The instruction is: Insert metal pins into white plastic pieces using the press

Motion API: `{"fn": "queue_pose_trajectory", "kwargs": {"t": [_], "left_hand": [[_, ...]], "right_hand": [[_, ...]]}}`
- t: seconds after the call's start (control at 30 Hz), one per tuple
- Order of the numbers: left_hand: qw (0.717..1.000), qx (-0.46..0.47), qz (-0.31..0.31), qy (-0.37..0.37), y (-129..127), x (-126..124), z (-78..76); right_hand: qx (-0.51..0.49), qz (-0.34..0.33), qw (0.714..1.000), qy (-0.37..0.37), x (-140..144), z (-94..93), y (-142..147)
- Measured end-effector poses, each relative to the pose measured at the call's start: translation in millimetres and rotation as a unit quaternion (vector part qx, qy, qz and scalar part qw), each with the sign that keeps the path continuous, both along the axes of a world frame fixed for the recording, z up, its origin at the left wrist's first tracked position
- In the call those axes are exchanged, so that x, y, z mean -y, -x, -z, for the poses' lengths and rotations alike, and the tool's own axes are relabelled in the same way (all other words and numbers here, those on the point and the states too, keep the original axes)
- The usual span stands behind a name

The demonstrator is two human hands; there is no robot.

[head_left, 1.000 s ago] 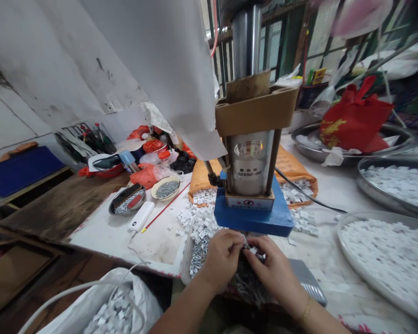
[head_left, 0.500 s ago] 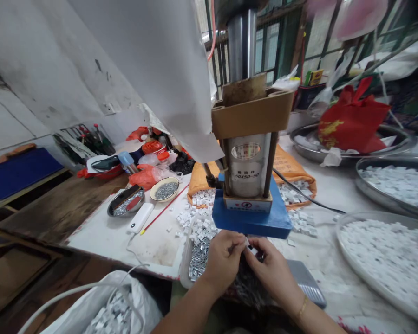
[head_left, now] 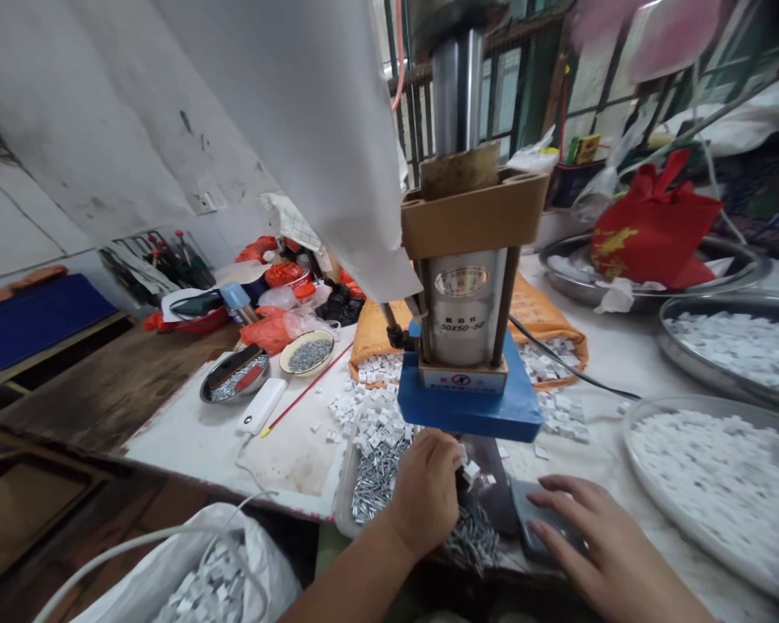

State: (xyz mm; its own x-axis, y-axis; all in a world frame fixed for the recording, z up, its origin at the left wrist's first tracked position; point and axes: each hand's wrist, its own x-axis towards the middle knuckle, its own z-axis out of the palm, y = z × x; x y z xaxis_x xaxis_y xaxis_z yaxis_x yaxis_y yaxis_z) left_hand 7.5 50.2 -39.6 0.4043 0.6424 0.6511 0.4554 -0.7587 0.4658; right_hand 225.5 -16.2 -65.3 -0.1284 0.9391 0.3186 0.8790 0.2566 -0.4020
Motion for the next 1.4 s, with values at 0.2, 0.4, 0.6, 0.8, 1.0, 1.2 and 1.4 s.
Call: {"fn": "queue_pose_trajectory", "kwargs": {"t": [0.2,0.4,0.6,0.8,1.0,1.2,1.4], "left_hand": [[0.999,0.015,-0.031,0.025,-2,3,7.1],[0.986,0.088,-0.067,0.127,-3,7,6.4],[0.976,0.111,-0.035,0.184,-1,13,-2.9],[0.914,0.158,-0.081,0.365,-8,-11,4.1],[0.887,0.218,-0.106,0.392,11,-6,16.4],[0.941,0.090,-0.154,0.287,55,13,21.9],[0.952,-0.159,-0.139,0.222,77,23,30.8]], "right_hand": [[0.156,-0.020,0.986,-0.050,22,31.9,-9],[0.101,-0.004,0.993,-0.059,8,25.8,-1],[-0.010,-0.074,0.988,-0.139,-20,-2.9,42],[-0.085,-0.103,0.989,-0.070,-45,-7.0,69],[-0.187,-0.058,0.979,0.053,-59,-15.0,71],[-0.294,-0.012,0.947,0.131,-70,-17.0,74],[-0.283,0.017,0.953,0.111,-74,-8.2,81]]}}
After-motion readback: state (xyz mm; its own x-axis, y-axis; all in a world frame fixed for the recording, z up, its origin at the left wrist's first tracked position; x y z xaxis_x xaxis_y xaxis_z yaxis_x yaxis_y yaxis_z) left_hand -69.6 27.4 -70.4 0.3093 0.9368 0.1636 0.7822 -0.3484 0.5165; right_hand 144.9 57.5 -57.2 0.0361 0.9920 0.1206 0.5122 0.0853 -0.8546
